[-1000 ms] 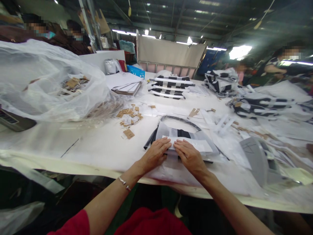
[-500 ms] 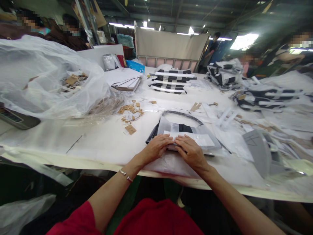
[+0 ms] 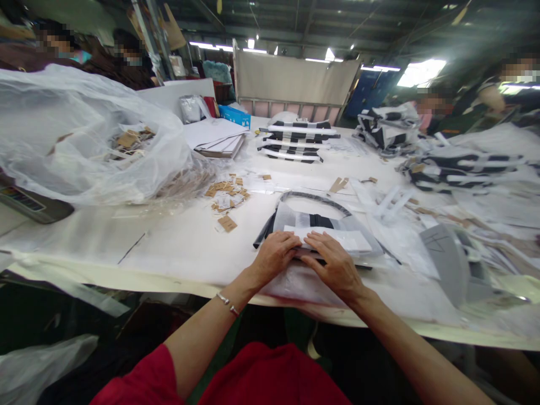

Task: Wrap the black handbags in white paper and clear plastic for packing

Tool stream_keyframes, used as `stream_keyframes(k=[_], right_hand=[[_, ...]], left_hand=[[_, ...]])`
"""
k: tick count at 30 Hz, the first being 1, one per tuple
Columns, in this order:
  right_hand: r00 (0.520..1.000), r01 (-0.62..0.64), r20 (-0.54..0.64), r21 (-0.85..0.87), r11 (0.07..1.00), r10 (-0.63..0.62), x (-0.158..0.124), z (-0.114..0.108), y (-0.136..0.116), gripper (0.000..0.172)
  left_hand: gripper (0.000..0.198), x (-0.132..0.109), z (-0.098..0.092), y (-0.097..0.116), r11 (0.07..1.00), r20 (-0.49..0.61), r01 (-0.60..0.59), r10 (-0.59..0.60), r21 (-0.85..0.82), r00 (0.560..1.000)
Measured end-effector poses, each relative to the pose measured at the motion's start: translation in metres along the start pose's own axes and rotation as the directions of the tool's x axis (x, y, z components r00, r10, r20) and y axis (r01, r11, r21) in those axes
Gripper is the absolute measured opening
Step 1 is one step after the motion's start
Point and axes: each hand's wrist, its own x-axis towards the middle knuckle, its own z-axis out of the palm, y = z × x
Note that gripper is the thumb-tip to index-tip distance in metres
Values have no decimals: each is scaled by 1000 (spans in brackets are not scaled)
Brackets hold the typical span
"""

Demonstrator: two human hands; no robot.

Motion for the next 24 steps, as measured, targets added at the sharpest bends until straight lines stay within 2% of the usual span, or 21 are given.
stream_keyframes(k=[3, 6, 9, 14, 17, 24], right_hand=[[987, 110, 107, 66, 992, -117, -19, -16, -18, 37], [945, 174, 256, 136, 975, -204, -39, -19, -36, 35], [924, 159, 333, 117, 980, -189, -43, -13, -45, 36], [855, 95, 510, 30, 995, -97, -25, -6, -55, 30], [863, 68, 502, 2, 998, -60, -26, -3, -60, 31], [951, 3, 308, 67, 998, -23, -44, 10, -49, 13]], left_hand=[[19, -2, -1, -1, 999, -11, -41, 41, 2, 999], [20, -3, -2, -2, 999, -12, -39, 39, 7, 999], [24, -3, -2, -3, 999, -3, -35, 35, -1, 999], [32, -3, -4, -3, 999, -8, -45, 45, -6, 999], [33, -2, -4, -3, 998, -6, -59, 59, 7, 998], [40, -4, -7, -5, 994, 24, -111, 111, 4, 994]])
